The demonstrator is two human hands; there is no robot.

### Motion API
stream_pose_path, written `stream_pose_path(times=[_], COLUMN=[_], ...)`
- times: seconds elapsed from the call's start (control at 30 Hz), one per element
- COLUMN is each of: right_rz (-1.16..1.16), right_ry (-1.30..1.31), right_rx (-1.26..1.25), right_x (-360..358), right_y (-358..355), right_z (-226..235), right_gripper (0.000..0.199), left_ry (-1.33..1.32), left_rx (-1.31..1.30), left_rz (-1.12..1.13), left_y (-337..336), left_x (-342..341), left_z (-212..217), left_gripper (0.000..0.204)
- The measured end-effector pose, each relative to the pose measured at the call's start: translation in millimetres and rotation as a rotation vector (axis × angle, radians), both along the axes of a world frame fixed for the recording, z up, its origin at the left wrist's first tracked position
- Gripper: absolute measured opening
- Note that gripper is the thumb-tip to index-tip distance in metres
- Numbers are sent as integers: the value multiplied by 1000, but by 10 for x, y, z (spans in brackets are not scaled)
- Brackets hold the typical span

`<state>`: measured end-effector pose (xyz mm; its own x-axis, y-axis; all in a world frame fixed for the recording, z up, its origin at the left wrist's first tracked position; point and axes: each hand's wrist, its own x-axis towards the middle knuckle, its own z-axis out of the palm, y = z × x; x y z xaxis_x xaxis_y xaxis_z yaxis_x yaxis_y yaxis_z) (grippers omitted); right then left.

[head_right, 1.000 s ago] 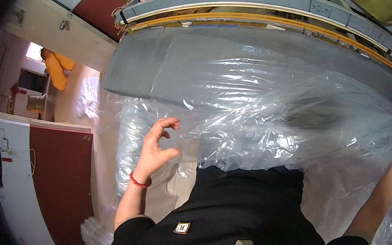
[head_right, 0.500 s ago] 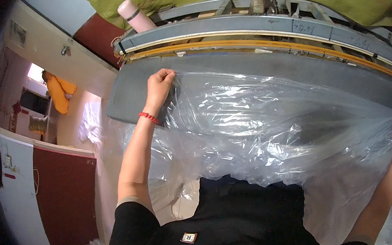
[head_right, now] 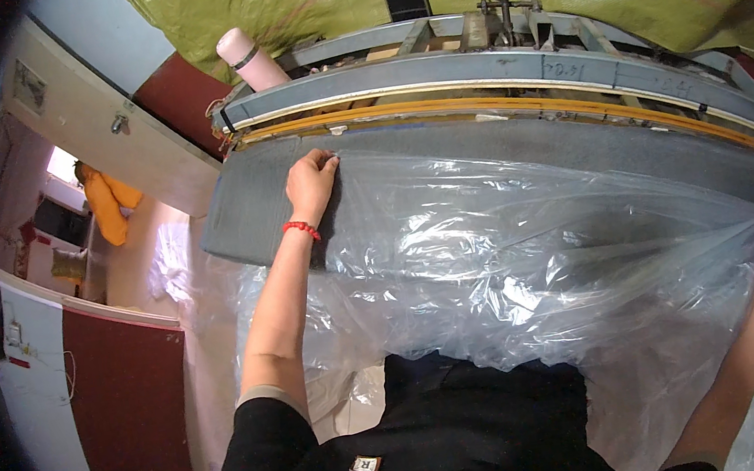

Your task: The recorder is handling and smoothing a large sheet of plastic film on a manufacturing machine.

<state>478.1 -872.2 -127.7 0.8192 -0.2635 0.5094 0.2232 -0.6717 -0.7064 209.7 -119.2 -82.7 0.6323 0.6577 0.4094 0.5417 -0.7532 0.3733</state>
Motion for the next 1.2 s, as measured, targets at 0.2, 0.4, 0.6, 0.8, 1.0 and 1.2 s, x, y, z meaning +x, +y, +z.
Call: stream_pose_path(times=[0.2, 0.4, 0.6, 0.8, 1.0, 1.2], right_rz=[11, -57, 208, 104, -114, -149], right_ry=[189, -292, -73, -91, -119, -156], right_rx=[704, 13, 315, 356, 110, 250], right_x=[330, 470, 769, 947, 939, 898], right_y=[72, 796, 1545, 1516, 1519, 1537], right_z=[-78, 279, 144, 81, 141, 144], right_gripper=[25, 20, 16, 18, 16, 19], left_ry=[-440, -697, -678, -763, -730, -923], left_rx=[-61, -152, -241, -451, -318, -469], left_rz=[-87, 2, 78, -31, 114, 207], left_y=[306, 272, 1078, 890, 986, 1144], left_x=[111, 224, 323, 583, 549, 449], left_z=[-207, 150, -340, -223, -214, -285], left_gripper=[13, 19, 23, 16, 15, 13])
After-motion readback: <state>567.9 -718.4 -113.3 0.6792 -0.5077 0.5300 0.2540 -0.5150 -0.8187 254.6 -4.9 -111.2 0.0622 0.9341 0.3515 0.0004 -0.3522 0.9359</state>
